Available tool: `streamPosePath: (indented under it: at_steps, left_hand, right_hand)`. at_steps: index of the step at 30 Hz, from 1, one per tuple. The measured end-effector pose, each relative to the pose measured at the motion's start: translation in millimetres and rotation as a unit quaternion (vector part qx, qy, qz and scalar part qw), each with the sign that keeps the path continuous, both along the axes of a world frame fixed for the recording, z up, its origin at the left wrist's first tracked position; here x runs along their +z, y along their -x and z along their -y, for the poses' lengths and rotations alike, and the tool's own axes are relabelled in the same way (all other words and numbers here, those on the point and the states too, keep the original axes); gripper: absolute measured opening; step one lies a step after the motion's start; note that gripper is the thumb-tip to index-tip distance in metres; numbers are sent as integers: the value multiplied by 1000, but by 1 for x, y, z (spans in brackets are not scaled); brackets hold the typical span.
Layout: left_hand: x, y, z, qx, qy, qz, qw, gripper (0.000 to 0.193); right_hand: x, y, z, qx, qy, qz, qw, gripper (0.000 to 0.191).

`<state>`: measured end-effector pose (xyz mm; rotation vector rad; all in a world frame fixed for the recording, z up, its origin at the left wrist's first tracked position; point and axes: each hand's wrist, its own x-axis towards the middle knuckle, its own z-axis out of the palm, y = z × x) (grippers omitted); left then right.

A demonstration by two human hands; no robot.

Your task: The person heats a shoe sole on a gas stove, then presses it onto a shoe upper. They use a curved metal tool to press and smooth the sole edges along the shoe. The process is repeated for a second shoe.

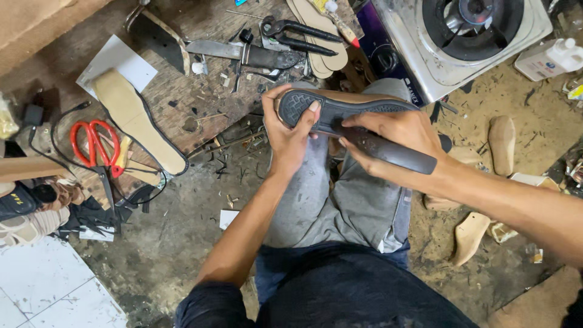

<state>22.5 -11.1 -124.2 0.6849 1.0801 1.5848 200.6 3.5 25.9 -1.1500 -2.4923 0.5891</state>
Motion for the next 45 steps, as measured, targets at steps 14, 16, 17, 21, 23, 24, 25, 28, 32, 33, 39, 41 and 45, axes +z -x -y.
streamPosePath:
  at_steps: [14,16,17,21,23,24,25,28,32,33,39,41,45]
  left_hand:
    - [-12,-25,5,71,-28,59,995,55]
    - [-13,-26,7,71,-29,44,996,55]
    - [-12,-26,6,73,-34,35,996,56]
    - [-7,-23,5,74,-27,28,997,55]
    - [-4,-23,7,73,-9,25,997,55]
    - [-4,-23,7,65,-13,25,997,55]
    - [-3,-22,10,51,-14,24,998,54]
    - [-6,-24,9,50,-23,23,998,53]
    - [-11,-24,7,44,-38,45,997,55]
    - [-12,-24,7,41,-37,36,998,54]
    - [-13,-24,8,47,-38,17,998,52]
    - [-12,-24,8,55,-37,7,998,52]
    - [-7,-25,5,46,-61,7,997,51]
  right_hand:
    - [74,-43,46,-70,229,-327,914,34]
    - [70,-52,77,-20,56,-470,881,39]
    - [57,-49,80,10,-23,-549,835,37]
    - [-26,-23,76,26,-151,-641,752,29]
    - [-54,-32,79,-253,235,-253,904,26]
    - [-63,-40,83,-263,237,-267,896,25]
    - [-70,-48,91,-282,240,-283,885,27]
    - [-80,-57,102,-246,109,-499,824,19]
    - [-93,-59,96,-75,-10,-737,672,29]
    - [-95,-64,94,-171,66,-636,749,30]
    - [-102,-89,93,-303,93,-561,764,29]
    - [-106,-87,92,-224,4,-749,624,28]
    - [-115,-98,86,-385,169,-432,798,29]
